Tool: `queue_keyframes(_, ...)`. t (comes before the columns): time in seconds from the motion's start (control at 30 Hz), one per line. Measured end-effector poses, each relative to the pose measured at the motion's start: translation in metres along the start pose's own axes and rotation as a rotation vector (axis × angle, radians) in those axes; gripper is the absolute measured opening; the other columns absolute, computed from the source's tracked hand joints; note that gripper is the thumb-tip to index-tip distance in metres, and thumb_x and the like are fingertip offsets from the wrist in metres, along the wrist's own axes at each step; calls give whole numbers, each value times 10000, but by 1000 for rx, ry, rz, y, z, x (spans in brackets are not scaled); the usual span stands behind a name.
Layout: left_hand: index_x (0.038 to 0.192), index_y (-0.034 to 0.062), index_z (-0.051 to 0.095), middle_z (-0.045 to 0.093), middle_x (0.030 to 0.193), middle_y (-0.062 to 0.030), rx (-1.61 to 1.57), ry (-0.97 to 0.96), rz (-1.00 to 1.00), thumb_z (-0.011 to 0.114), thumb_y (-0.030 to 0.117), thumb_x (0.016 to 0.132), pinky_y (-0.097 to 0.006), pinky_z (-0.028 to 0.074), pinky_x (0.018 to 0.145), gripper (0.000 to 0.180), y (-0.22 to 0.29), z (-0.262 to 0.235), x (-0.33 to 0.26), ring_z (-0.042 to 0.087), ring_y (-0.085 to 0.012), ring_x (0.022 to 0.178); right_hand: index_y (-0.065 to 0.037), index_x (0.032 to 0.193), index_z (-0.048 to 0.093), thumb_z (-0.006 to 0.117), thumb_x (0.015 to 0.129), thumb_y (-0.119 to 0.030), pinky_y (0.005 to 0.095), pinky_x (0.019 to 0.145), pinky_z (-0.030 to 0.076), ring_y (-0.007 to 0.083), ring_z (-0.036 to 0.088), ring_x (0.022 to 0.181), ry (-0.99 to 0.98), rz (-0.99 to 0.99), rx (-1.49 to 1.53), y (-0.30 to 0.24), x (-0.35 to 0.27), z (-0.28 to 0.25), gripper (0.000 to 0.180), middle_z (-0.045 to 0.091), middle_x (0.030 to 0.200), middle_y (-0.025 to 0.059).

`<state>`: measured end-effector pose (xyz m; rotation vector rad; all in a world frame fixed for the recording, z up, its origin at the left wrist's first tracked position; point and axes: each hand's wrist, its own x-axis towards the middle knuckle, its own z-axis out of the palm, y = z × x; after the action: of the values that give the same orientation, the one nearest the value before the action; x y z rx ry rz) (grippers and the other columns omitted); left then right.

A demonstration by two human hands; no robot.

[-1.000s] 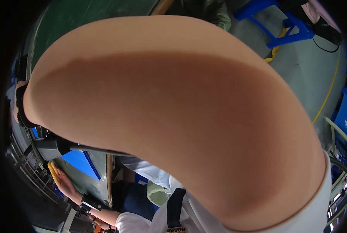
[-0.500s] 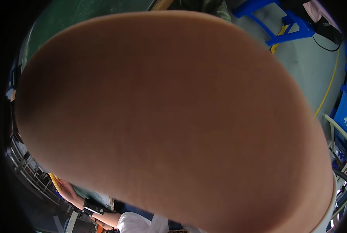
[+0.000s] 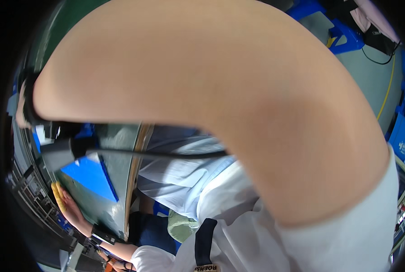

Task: Assembling small components into a black plastic housing on an electronics production line.

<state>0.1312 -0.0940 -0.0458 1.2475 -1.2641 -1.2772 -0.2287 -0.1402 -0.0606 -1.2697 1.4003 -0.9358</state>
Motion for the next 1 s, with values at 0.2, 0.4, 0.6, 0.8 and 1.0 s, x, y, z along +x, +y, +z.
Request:
queue_keyframes(0.2,1204,-40,299,359,1222,-159,232,-135,57,373,179,861,-271,283,934,414,22,-2,-6,405,-181,1076,-132,823,616,431,683,-68,276,573,431,172,550,722,-66,-691,-271,-12,41,30,241,597,806,35)
queue_keyframes(0.4,1167,-33,353,453,1129,-137,203,-226,49,425,130,841,-258,364,865,372,3,14,-5,479,-180,995,-49,438,398,449,788,-162,290,534,406,201,578,787,-22,-97,477,-10,20,22,372,539,564,125)
queue_keyframes(0.6,1143,-7,396,497,1073,-96,283,-260,53,423,156,843,-235,379,824,342,22,23,-17,495,-148,958,-22,486,424,500,796,-147,326,596,411,217,525,620,4,-205,624,-14,4,16,343,293,373,35)
queue_keyframes(0.8,1109,10,430,514,1019,-73,351,-289,105,460,120,819,-231,383,783,312,36,24,-27,493,-129,900,-35,577,429,502,803,-166,227,445,341,72,290,374,-1,-193,718,-26,-13,22,271,324,409,10)
queue_keyframes(1.0,1123,2,413,508,1024,-75,282,-334,121,476,135,815,-233,378,796,341,25,21,-25,483,-128,910,23,831,455,484,813,-152,200,378,279,54,322,373,-26,-86,704,-16,-13,15,179,456,508,80)
